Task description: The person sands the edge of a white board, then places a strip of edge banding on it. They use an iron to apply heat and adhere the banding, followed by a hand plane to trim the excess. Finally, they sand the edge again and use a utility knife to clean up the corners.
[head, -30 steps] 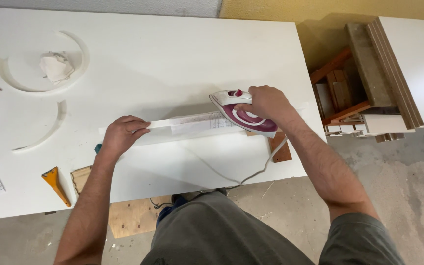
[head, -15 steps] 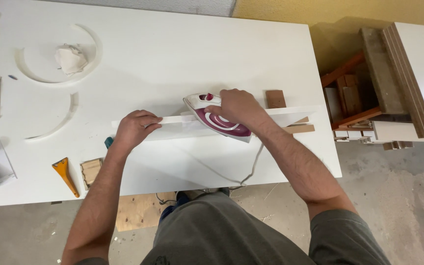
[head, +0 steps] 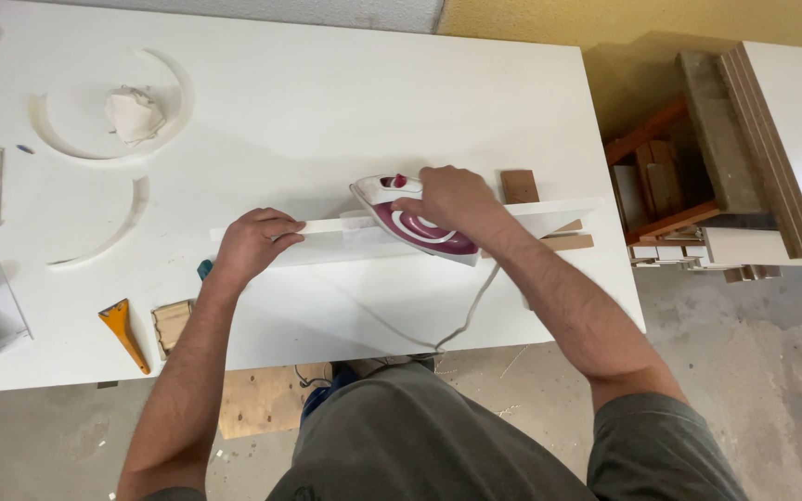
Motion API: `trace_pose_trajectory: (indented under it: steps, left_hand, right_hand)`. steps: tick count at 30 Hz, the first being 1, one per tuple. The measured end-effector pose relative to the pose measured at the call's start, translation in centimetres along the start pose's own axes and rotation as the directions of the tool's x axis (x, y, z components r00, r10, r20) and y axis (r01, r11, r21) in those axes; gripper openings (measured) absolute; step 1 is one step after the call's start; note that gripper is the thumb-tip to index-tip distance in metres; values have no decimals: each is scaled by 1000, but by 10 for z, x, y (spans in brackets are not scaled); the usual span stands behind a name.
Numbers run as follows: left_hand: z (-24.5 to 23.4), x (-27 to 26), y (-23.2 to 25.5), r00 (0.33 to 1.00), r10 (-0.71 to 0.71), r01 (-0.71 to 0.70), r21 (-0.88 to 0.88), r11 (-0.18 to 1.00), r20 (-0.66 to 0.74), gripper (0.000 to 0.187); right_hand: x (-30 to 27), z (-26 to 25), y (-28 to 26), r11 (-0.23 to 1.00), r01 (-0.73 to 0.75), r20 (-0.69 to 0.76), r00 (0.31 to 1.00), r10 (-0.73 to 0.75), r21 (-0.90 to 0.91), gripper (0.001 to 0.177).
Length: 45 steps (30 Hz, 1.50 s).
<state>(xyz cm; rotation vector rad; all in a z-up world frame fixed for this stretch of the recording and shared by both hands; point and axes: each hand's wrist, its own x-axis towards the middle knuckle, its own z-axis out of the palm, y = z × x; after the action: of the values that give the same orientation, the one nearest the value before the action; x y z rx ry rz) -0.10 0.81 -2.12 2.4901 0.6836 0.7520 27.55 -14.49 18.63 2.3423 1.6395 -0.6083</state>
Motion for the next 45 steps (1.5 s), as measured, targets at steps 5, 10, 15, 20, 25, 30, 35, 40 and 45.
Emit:
trace_pose_trajectory:
  steps: [5,10,15,20,25,30,35,40,45]
  left_hand:
    - [-6,1,11,997,-68,69,-35,997,25,15]
    - [-4,1,6,998,-63,64,-41,997,27,15]
    - [-3,0,8,996,-87,87,-21,996,29,15]
    - [0,0,7,997,-77,77,-33,996,8,16]
    - [10,-5,-6,998,-3,4,12,1000,-55,17]
    - [0,-15,-18,982,146,-128,150,980,-116,18]
    - [12,-32,-17,936,219,-130,305,944,-277,12]
    - [79,-33,52,975,-142,102,-219,970,-172,19]
    - [148,-15,36,724,-610,636,-655,408,323,19]
  right_hand:
    - [-10,3,52,997,-77,-45,996,77,-9,69]
    - [-15,4,90,990,-142,-65,988,141,-7,70]
    - [-17,2,90,989,-148,-60,987,148,-8,68]
    - [-5,5,70,994,-105,-60,993,104,-5,67]
    - [3,6,37,1000,-17,-43,999,16,-14,67]
    - [8,6,3,999,29,-54,998,-29,15,65]
    - [7,1,-14,998,53,-64,997,-52,18,63]
    - [5,1,-17,999,42,-57,998,-41,15,64]
    - [7,3,-18,999,42,-54,998,-42,5,66]
